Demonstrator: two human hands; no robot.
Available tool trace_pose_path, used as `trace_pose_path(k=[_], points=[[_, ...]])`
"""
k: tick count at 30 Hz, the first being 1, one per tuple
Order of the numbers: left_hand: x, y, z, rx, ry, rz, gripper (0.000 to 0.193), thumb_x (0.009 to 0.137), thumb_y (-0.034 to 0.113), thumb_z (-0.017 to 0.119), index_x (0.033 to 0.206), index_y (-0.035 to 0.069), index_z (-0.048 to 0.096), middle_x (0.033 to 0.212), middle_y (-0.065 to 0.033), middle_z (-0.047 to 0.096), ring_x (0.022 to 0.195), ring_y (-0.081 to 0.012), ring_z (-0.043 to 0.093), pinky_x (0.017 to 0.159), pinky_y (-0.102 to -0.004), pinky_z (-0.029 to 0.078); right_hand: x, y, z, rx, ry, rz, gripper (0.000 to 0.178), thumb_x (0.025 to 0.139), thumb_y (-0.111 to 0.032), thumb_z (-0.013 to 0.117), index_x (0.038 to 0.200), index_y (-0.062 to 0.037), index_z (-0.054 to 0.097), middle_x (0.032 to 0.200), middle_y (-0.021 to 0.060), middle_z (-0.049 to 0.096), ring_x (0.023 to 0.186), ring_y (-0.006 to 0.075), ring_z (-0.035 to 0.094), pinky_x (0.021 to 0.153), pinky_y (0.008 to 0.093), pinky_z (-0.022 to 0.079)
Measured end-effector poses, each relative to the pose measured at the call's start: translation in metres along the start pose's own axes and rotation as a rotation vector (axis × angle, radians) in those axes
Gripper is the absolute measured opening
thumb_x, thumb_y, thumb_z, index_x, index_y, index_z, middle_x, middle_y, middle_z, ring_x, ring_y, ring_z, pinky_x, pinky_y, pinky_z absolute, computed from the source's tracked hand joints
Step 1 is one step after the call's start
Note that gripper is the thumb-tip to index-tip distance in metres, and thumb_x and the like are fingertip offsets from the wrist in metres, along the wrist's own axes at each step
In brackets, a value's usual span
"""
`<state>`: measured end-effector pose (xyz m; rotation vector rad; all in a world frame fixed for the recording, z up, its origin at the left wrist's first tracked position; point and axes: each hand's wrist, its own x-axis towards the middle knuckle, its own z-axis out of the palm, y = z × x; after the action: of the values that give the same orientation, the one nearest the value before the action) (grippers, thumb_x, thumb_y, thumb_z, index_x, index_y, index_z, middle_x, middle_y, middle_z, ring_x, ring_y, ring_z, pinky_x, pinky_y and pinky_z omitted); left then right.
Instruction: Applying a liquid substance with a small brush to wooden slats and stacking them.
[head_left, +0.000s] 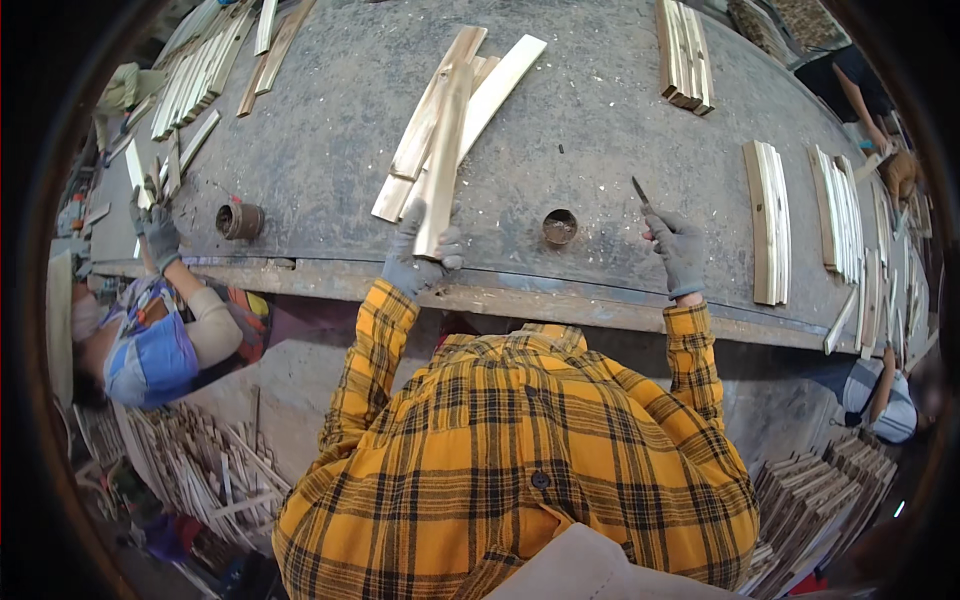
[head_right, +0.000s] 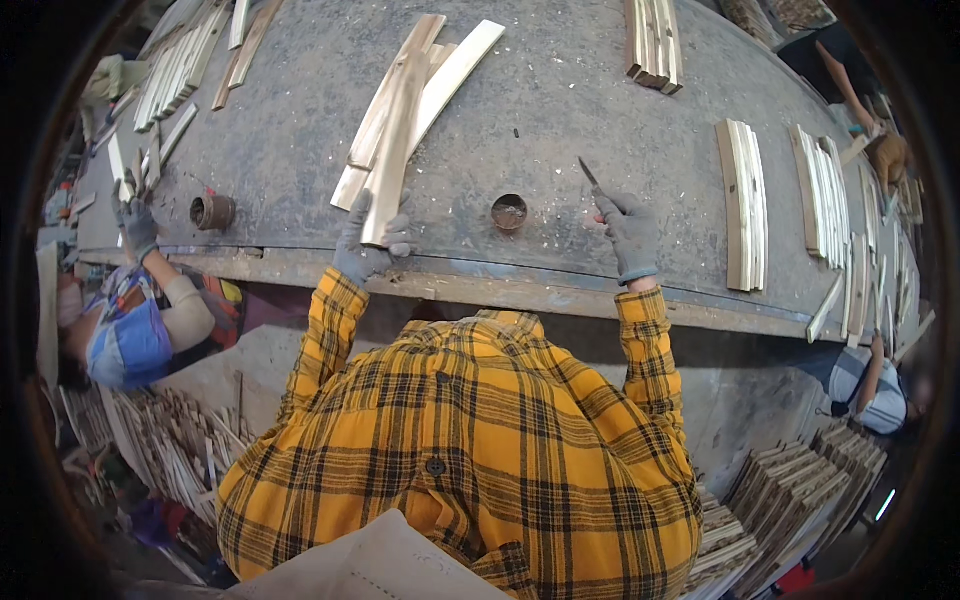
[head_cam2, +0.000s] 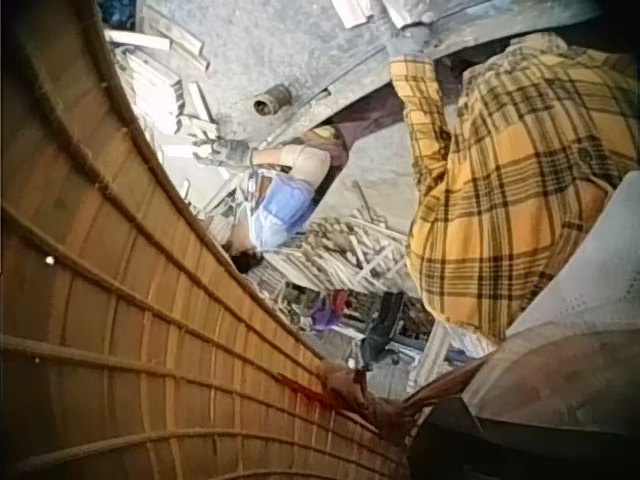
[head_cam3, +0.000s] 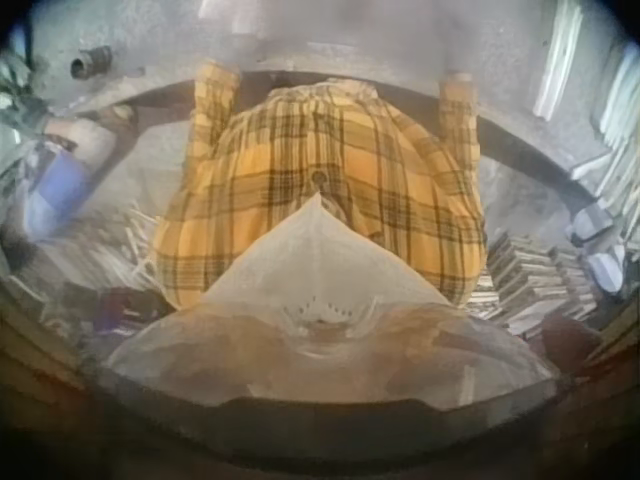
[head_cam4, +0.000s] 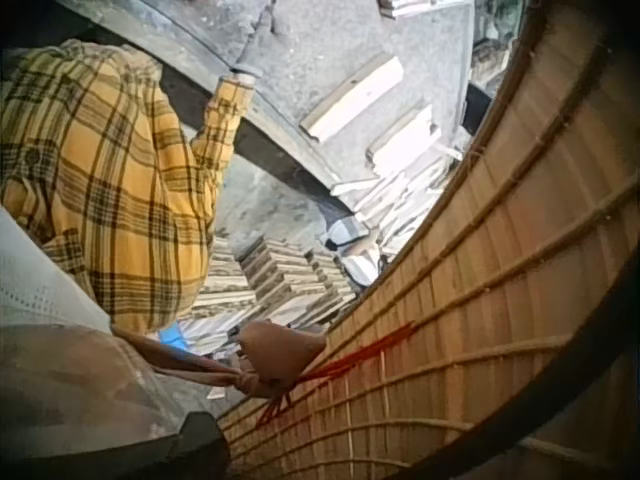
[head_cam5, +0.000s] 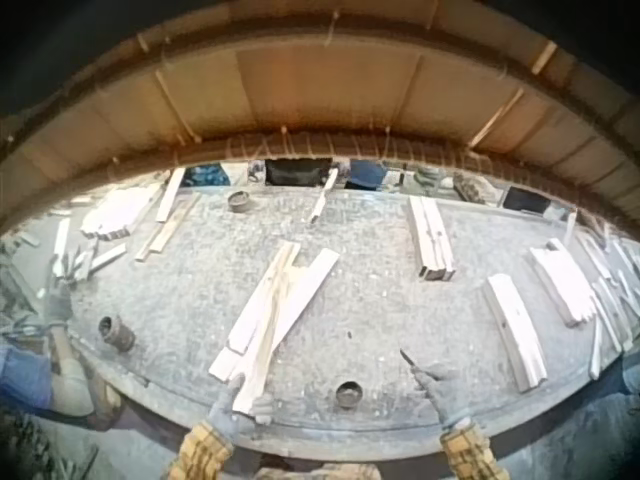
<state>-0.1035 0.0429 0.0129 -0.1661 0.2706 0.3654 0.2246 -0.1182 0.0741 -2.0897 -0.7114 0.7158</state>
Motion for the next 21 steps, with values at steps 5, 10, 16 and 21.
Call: trace_pose_path(k=[5,10,16,21], points=[[-0.017,0.003,-0.008,0.074,-0.111,-0.035,0.056,0.085,0.039,0.053,0.128,0.004,0.04,0.066,-0.0037,0.041,0.049,-0.0104,0.036,0.048,-0.0261,0.032,-0.005,0.008,0.01,-0.267,0.043,-0.271,0.015,0.083,-0.021,0.059,0.087,-0.0083,0.066,0.07,0.0072,0.057,0.057,0.0182,0.058,0.053,0.0291,0.043],[-0.043,-0.011,-0.023,0.016,-0.194,-0.159,0.07,0.087,0.041,0.048,0.135,-0.004,0.022,0.066,-0.005,0.04,0.044,-0.0092,0.037,0.043,-0.0251,0.032,-0.005,-0.024,0.006,-0.508,-0.039,-0.468,0.013,0.081,-0.021,0.058,0.086,-0.0119,0.066,0.075,0.0081,0.058,0.068,0.0271,0.058,0.059,0.0349,0.044],[-0.06,-0.025,-0.008,0.488,0.258,-0.064,0.059,0.083,0.025,0.055,0.128,-0.007,0.034,0.094,-0.0199,0.058,0.068,-0.0218,0.06,0.06,-0.0341,0.052,-0.001,-0.052,0.006,-0.76,-0.278,-0.619,0.015,0.081,-0.022,0.056,0.089,-0.0137,0.065,0.079,0.008,0.059,0.072,0.0285,0.058,0.062,0.0371,0.045],[-0.06,-0.023,-0.009,1.03,0.536,-0.003,0.057,0.082,0.028,0.056,0.13,0.002,0.038,0.094,-0.0195,0.057,0.075,-0.0259,0.059,0.069,-0.0377,0.049,0.015,-0.063,0.018,-1.023,-0.296,-0.667,0.013,0.081,-0.02,0.054,0.085,-0.0122,0.064,0.08,0.0073,0.059,0.076,0.0277,0.059,0.064,0.0373,0.047]])
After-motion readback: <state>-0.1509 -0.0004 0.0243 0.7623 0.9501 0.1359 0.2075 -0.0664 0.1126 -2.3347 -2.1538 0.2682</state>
